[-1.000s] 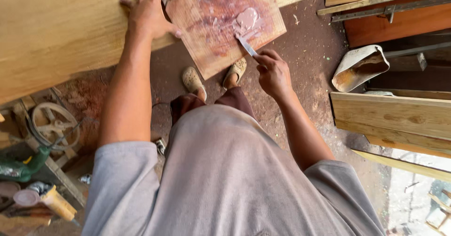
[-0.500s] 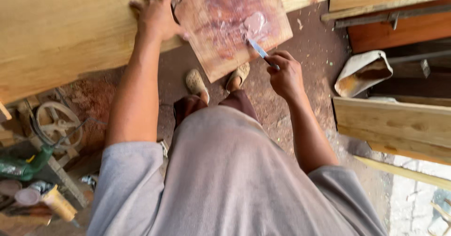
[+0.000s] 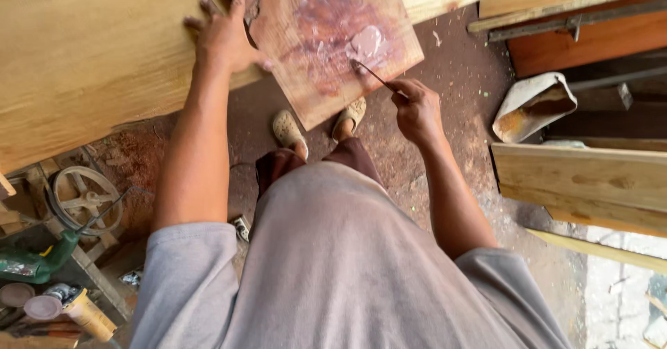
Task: The person hammers nails into a wooden board to secure a frame. They then use a putty knife to apply a pink filler paste to the wood surface, spreading it over the grain and joints.
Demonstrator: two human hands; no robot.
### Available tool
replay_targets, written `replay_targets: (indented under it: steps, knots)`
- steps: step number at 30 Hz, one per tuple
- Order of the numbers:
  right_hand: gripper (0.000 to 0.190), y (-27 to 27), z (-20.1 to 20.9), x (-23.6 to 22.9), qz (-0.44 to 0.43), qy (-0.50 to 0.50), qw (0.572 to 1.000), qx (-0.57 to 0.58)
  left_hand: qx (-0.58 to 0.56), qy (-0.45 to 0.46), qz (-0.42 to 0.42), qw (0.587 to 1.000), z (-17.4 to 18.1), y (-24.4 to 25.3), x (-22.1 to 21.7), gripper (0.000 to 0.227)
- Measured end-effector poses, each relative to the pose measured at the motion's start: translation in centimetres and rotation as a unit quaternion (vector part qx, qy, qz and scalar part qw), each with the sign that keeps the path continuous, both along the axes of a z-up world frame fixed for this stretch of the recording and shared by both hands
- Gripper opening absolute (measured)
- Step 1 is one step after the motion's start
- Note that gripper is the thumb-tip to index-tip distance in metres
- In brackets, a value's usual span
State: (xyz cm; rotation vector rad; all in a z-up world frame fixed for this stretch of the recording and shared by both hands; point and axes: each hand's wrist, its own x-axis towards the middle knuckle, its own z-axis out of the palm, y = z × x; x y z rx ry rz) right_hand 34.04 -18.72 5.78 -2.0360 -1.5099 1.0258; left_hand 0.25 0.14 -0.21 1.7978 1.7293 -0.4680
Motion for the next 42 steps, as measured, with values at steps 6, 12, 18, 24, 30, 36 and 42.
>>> replay_targets:
  steps: [6,12,18,24,30,36,42]
  knots:
    - [0.026,-0.5,-1.0,-0.7,-0.016,0.039,0.999,-0.026,-0.032,0.017,0.007,0.999,1.2,-0.2,0.2,0.149]
    - [0.023,-1.2,-0.1,-0.3,-0.024,0.104,0.993,-0.055,-0.017,0.011,-0.007,1.000,1.6,-0.6,-0.3,0.153]
    - [0.019,-1.5,-0.3,3.2,-0.125,0.151,0.974,-0.113,0.078,-0.040,-0.022,0.996,-0.3,-3.0,-1.5,0.147]
    - [0.019,0.1,-5.6,7.6,-0.122,0.180,0.975,-0.049,0.013,-0.094,0.252,0.963,3.4,-7.9,0.8,0.080]
    - [0.028,4.1,-7.9,9.8,-0.117,0.367,0.917,-0.103,0.012,-0.263,0.443,0.857,3.4,-8.9,5.0,0.050]
    - [0.015,7.6,-9.6,19.0,-0.165,0.354,0.917,-0.078,-0.053,-0.417,0.488,0.765,-1.3,-13.4,10.8,0.031]
    - [0.015,8.8,-11.7,25.0,-0.234,0.388,0.890,-0.049,-0.019,-0.285,0.276,0.918,0.2,-10.7,15.4,0.053]
